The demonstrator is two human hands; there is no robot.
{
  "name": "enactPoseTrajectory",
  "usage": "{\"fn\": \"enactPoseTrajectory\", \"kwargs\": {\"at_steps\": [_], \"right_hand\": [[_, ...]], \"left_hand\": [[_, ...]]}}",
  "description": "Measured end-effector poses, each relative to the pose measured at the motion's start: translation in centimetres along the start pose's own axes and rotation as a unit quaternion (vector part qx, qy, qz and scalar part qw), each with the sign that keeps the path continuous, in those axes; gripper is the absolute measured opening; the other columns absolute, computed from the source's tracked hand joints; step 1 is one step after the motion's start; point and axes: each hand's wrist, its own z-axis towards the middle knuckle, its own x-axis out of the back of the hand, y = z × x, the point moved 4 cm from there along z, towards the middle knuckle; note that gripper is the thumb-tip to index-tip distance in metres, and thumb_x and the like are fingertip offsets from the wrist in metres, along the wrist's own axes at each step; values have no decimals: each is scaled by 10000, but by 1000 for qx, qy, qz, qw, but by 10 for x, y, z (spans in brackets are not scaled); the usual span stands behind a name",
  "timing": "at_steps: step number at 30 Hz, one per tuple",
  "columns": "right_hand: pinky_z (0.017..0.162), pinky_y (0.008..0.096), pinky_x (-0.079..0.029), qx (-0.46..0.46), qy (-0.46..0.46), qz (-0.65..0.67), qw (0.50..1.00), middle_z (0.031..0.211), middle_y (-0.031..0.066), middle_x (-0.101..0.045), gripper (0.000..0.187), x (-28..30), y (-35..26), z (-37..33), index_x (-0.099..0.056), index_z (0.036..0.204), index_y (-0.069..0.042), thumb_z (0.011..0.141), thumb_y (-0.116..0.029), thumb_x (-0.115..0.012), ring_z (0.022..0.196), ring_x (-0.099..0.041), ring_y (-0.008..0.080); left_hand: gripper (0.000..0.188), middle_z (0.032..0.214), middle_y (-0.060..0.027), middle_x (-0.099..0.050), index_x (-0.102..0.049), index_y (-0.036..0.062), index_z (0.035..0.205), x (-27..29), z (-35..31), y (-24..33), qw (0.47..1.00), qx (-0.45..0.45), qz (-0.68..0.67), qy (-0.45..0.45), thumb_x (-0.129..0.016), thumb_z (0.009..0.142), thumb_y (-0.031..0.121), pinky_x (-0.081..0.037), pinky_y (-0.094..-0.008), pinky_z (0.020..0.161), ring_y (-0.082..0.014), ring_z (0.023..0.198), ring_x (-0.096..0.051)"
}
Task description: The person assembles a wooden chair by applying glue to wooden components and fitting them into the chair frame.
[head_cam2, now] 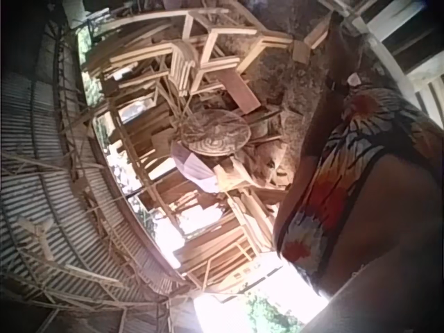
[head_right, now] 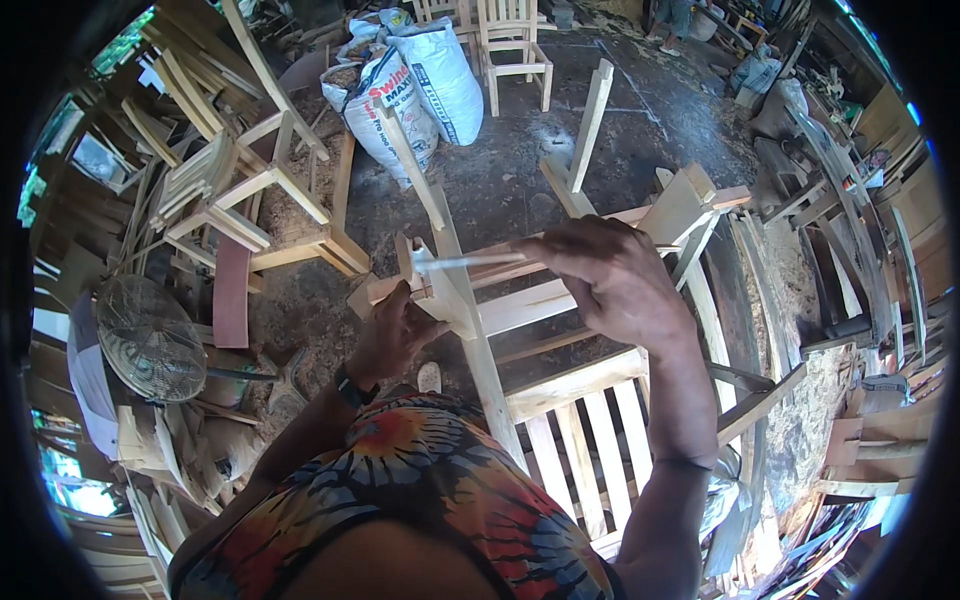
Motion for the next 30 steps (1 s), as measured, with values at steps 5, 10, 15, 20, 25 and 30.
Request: {"fn": "enactPoseTrajectory", "kwargs": {"at_steps": [5, 10, 15, 20, 25, 30], "right_hand": [[760, 417, -596, -71, -13, -58, 996, 1000, 107, -738, 502, -11, -3, 16, -710, 1257, -161, 802, 46, -658, 883, -718, 288], [768, 414, -602, -79, -35, -68, 994, 1023, 114, -742, 535, -13, -6, 17, -701, 1278, -170, 791, 51, -669, 894, -723, 293], [747, 408, -591, -68, -49, -65, 994, 993, 64, -734, 448, -7, -16, 8, -720, 1239, -164, 822, -9, -669, 902, -716, 255], [754, 385, -614, -62, -71, -34, 995, 1007, 75, -738, 459, 7, -22, 0, -728, 1225, -162, 809, 27, -680, 896, -726, 266], [841, 392, -599, -46, 24, 39, 998, 1086, 89, -726, 485, -8, 0, 7, -740, 1209, -166, 792, 74, -684, 965, -708, 282], [934, 392, -560, -40, 24, 104, 993, 1146, 94, -712, 491, -33, 40, 10, -745, 1212, -189, 801, 73, -684, 1065, -677, 293]], "left_hand": [[793, 949, -140, -706, -442, 36, 1484, 1, 3, 2, 999, 28, -6, -25, -824, 810, 207, -561, -351, 664, -194, 711, -690], [803, 927, -119, -702, -436, 42, 1498, 1, 3, 5, 1000, 19, -13, -7, -821, 812, 202, -554, -342, 652, -172, 695, -677], [500, 1036, -182, -740, -477, -38, 1260, 6, 4, 16, 997, 42, 23, -54, -776, 887, 109, -609, -356, 760, -247, 883, -760], [531, 1100, -188, -727, -471, -22, 1307, 5, 7, 18, 998, 24, 8, -53, -773, 888, 101, -612, -367, 781, -252, 902, -758], [721, 988, -129, -722, -507, 70, 1443, 2, 2, 2, 999, 23, -37, -7, -818, 804, 190, -545, -349, 660, -183, 692, -663], [536, 1106, -172, -725, -473, -9, 1321, 5, 7, 16, 998, 24, 9, -56, -770, 887, 97, -604, -354, 766, -227, 893, -753]]}}
